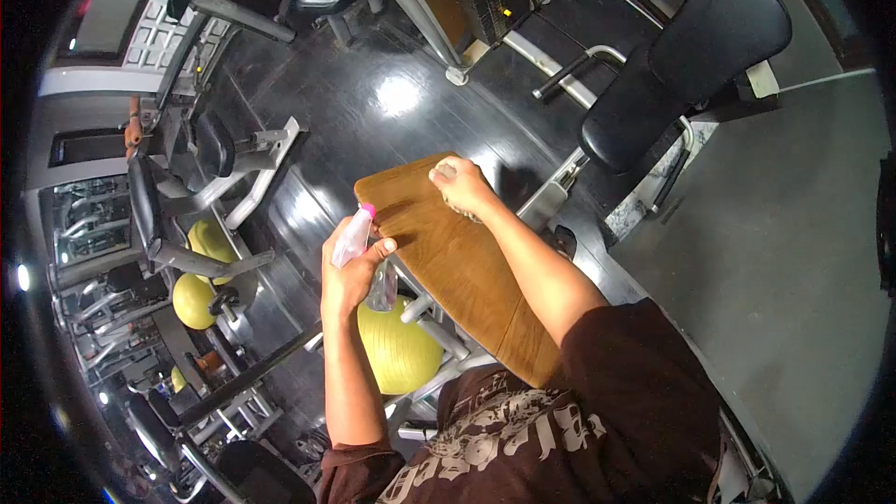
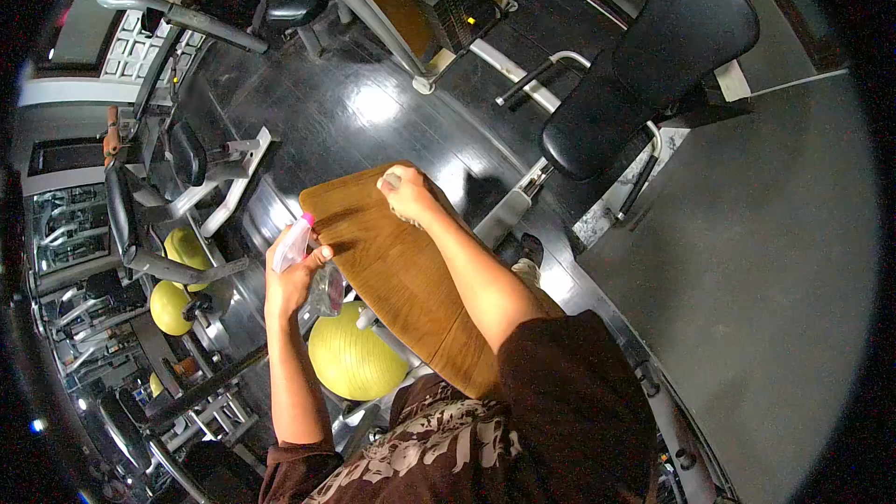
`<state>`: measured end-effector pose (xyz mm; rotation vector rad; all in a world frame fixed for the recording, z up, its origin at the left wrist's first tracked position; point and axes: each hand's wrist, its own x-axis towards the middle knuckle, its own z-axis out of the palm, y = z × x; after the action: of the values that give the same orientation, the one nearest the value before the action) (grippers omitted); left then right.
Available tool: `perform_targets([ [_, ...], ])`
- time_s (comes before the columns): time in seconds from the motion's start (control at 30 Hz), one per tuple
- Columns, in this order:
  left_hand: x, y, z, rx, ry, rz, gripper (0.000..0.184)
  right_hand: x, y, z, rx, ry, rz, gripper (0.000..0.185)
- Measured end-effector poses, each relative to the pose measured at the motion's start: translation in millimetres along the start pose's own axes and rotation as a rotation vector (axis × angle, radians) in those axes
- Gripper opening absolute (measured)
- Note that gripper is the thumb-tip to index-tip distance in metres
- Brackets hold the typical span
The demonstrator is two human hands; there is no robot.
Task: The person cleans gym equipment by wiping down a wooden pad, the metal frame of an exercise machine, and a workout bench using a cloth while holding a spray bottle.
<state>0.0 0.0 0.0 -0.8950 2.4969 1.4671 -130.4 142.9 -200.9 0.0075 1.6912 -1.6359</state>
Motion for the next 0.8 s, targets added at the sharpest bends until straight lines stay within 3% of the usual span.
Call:
perform_targets([
  [0.07,-2.6,1.1,-0.9,0.015,-0.013,-0.013,0.047,-31.4,-11.6,-5.1,0.039,-0.065,0.034,0.026],
  [0.23,6.6,-7.9,1.2,-0.012,-0.026,0.025,0.043,-42.9,39.6,-48.1,-0.052,-0.019,0.199,0.022],
  [0.3,4.1,2.7,0.3,-0.007,-0.012,0.014,0.040,-16.1,81.2,-61.0,-0.153,0.057,0.125,0.018],
  [0.37,4.0,4.6,-0.6,0.008,0.001,0.001,0.035,25.4,125.3,-64.8,-0.461,0.208,-0.123,0.013],
  [0.47,1.5,8.5,0.6,0.018,0.010,-0.002,0.035,52.5,107.9,-55.5,-0.323,0.216,0.132,0.037],
  [0.53,1.8,10.8,-0.6,0.030,0.013,-0.008,0.036,51.0,62.1,-36.6,-0.200,0.190,0.154,0.032],
  [0.63,2.3,6.7,1.5,0.011,0.016,-0.011,0.036,54.9,49.5,-10.8,0.127,0.092,0.176,0.016],
  [0.8,3.2,2.4,0.8,-0.039,-0.001,-0.013,0.040,-2.7,46.7,-37.0,0.088,-0.003,0.183,0.018],
])
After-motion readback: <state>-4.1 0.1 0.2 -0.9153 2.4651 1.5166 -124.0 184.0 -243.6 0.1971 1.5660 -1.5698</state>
